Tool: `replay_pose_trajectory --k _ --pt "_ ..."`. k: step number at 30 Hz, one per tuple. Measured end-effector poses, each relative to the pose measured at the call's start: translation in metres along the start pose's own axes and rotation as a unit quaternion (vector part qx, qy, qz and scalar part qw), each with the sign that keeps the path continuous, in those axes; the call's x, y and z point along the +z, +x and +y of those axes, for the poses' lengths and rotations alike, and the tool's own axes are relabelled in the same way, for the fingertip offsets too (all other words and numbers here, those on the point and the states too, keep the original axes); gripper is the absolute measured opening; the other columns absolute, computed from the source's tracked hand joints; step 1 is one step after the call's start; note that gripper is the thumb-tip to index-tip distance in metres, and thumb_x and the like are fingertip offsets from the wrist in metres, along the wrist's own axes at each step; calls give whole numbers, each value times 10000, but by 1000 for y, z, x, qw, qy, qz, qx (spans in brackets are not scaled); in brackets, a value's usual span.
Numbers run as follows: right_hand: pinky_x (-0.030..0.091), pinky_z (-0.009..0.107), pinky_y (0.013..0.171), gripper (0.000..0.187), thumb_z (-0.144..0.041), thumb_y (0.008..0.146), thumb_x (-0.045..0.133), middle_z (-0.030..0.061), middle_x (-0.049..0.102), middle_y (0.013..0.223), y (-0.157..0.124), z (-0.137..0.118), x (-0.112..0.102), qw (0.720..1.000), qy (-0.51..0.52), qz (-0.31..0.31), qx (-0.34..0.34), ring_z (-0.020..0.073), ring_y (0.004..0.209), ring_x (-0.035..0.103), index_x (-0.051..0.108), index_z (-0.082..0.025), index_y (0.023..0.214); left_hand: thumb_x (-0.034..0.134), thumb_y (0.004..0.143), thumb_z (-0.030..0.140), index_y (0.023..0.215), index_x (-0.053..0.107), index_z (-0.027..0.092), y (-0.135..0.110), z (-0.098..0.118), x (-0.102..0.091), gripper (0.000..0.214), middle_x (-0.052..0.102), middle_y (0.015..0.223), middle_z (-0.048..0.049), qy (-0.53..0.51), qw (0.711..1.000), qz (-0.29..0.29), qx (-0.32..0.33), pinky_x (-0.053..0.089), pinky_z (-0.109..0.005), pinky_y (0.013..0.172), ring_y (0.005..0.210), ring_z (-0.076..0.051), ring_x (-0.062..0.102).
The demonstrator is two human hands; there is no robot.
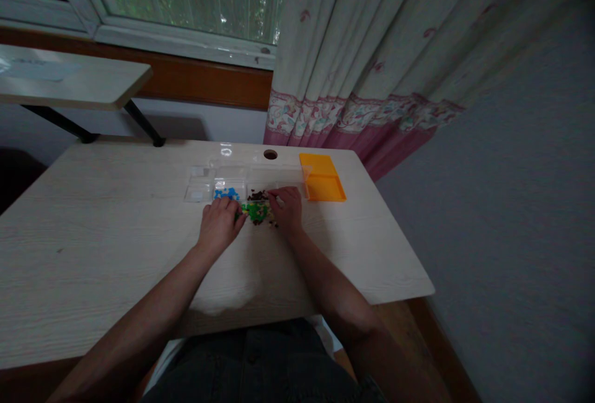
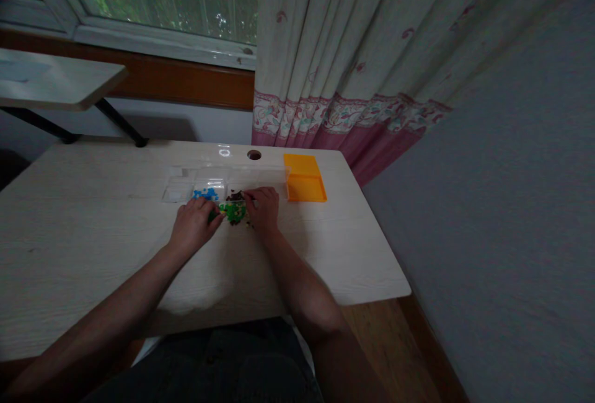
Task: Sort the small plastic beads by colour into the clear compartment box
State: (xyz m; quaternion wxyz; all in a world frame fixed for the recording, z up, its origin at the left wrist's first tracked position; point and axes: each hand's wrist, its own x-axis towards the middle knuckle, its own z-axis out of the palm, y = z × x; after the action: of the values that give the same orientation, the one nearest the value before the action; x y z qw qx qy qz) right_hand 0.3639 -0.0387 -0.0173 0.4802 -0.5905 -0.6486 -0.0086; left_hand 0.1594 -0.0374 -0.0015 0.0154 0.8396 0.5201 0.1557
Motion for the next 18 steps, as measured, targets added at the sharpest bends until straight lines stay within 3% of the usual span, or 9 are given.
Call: replay_pose_trajectory --k 10,18 --pt "412 405 958 87 -273 876 697 54 713 920 0 10 0 997 -63 13 35 215 973 584 770 -226 889 521 951 408 883 639 199 4 -6 5 250 636 931 -103 -56 998 35 15 454 -393 826 960 -283 583" --pt "372 425 987 151 -292 915 640 82 698 981 -3 12 4 996 -79 3 28 235 1036 554 772 -220 906 424 996 386 885 636 192 9 -12 11 308 631 876 -81 -183 981 68 9 465 -364 833 901 -238 579"
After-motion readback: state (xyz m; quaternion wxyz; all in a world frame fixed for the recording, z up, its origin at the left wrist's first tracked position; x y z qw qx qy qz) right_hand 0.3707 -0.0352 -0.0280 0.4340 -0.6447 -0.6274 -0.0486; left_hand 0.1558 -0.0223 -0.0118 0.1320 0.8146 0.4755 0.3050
